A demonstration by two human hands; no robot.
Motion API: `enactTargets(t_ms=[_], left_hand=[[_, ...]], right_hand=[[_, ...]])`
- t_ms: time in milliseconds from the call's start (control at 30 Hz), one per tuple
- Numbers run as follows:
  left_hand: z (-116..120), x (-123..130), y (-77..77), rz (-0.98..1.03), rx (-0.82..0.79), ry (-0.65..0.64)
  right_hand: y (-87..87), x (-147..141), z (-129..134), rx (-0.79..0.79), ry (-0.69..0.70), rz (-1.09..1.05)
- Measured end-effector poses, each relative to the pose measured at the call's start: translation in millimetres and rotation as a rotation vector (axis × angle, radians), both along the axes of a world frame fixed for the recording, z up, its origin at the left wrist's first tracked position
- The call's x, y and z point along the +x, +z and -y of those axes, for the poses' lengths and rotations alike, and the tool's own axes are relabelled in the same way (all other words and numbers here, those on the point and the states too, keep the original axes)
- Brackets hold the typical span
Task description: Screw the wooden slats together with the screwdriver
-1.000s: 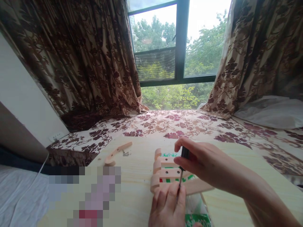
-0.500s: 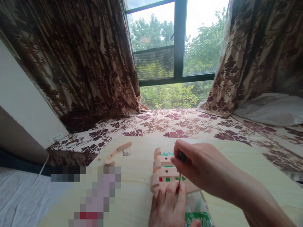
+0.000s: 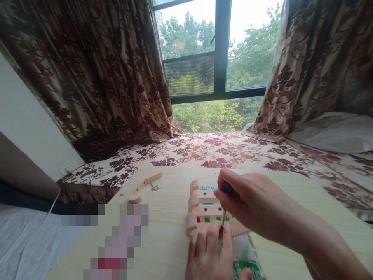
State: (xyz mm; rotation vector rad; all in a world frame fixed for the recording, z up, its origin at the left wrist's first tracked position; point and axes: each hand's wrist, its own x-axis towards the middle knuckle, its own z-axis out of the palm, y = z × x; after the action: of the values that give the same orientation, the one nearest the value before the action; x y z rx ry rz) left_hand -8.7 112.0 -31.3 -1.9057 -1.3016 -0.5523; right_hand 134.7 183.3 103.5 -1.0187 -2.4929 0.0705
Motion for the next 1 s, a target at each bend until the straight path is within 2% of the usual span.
enactTargets(t_ms=[100,167,333,533,733,900,1000], left_hand=[[0,4,-4.1,0.033,-0.006,-0.013],[-3,9,-11.4,0.133,-0.011,-0.003],[-10,25,-25.0,0.380,0.123,-0.013],[-11,28,-12.4,0.409,0.192,-0.037],[-11,28,-9.3,0.393,0.178,-0.015],[-12,28,-10.6,0.401,0.208,-0.039],[-12,27,-7.3,0.389,0.219,-0.032]], right_hand=[[0.7,-1,1,-0.011,0.020,0.002],[1.6,-2,2,-0.029,0.030,-0.002],[1.0,-1,2,-0.036,0.027,-0.008],[1.4,2,3,-0.041,0.022,-0.008],[4.5,4,10,-0.130,0.140,-0.009],[1.7,-1,3,-0.084,0.003,-0.008],[3.8,1,2,-0.088,0.031,-0.025]])
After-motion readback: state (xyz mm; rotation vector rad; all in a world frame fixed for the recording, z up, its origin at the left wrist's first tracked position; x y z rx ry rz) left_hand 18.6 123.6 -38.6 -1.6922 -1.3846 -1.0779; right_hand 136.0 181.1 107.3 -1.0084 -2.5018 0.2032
